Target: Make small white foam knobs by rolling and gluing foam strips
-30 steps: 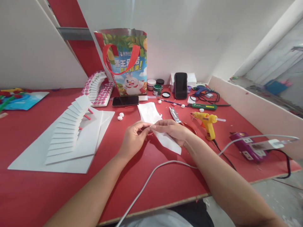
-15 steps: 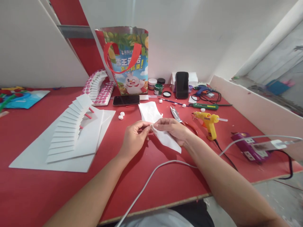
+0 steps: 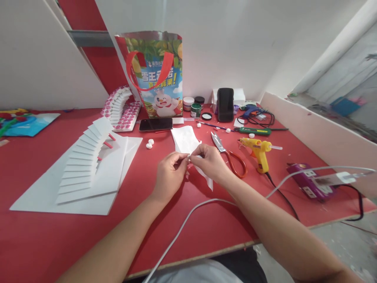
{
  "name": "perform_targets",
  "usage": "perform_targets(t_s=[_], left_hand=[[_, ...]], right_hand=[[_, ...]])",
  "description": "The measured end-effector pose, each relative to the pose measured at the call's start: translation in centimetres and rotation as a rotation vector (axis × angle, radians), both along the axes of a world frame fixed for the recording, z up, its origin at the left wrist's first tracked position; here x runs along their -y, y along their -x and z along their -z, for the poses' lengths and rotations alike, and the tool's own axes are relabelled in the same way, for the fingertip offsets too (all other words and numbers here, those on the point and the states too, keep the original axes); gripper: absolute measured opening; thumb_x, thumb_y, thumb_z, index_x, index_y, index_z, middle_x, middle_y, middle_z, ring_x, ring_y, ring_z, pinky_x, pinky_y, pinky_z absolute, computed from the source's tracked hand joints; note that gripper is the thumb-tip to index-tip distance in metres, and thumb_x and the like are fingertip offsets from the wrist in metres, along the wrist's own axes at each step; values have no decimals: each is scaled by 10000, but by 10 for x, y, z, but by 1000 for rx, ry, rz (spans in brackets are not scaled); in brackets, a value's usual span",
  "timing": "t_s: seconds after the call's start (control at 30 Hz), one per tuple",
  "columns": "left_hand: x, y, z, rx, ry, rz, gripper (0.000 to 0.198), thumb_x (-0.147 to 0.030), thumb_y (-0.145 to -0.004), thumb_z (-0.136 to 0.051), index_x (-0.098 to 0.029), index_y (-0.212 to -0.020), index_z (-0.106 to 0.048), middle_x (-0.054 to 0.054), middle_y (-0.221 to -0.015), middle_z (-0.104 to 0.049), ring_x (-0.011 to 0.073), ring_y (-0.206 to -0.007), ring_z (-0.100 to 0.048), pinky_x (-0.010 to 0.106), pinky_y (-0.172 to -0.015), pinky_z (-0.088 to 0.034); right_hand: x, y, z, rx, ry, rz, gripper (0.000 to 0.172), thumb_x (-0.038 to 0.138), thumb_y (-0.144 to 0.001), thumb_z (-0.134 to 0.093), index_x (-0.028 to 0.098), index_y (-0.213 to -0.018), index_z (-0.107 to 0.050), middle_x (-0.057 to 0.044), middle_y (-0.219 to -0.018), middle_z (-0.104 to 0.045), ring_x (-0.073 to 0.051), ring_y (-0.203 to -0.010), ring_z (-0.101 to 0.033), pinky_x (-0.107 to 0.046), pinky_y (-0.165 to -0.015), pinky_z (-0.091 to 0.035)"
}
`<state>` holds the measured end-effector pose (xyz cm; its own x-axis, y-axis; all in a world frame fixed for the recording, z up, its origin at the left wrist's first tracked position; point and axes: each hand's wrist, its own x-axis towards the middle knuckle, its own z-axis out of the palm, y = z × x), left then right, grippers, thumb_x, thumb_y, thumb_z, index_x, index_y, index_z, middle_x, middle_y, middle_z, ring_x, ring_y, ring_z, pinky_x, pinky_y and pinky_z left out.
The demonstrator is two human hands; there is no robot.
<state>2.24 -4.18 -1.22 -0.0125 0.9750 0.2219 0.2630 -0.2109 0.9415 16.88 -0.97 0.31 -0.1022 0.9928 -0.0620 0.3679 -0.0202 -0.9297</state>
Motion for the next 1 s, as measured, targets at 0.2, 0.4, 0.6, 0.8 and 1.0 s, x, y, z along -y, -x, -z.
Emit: perform_targets(t_s=[0.2,0.4,0.6,0.8,1.0], left_hand=[[-2,2,1,-47,-89,3,156,-274,-915,-598,-166,-878,-705,12,-783,-675,110,-550,-638,242,-591,-534],[-6,6,5,-173,-234,-49,162,-254,-929,-581,-179,-891,-719,26,-792,-700,135,-667,-655,243,-653,-535],[-6,3,13,-358,-495,-31,216,-158,-966,-494,-150,-1026,-701,79,-906,-725,164,-822,-680,282,-793,-541],[-7,4,13,-481,-568,-44,257,-161,-981,-447,-149,-1078,-685,95,-915,-722,189,-856,-673,323,-822,-539],[-6,5,8,-402,-539,-23,236,-167,-974,-481,-151,-1065,-698,102,-938,-728,192,-872,-681,325,-813,-552]], right_hand=[[-1,-3,1,-98,-17,-54,114,270,-714,-652,165,-700,-609,11,-670,-616,-117,-633,-526,-261,-608,-396],[-4,-6,6,-192,-17,-142,197,347,-755,-683,158,-767,-628,-4,-711,-630,-121,-663,-538,-258,-610,-406],[-2,-3,4,-157,-55,-41,136,293,-717,-638,176,-685,-577,24,-651,-565,-112,-628,-501,-258,-602,-387],[2,-2,0,-250,16,-46,153,313,-697,-656,173,-719,-601,11,-682,-598,-119,-643,-526,-261,-607,-404],[4,-3,-3,-259,18,-39,142,288,-688,-681,166,-723,-617,11,-687,-613,-114,-646,-532,-250,-599,-401]])
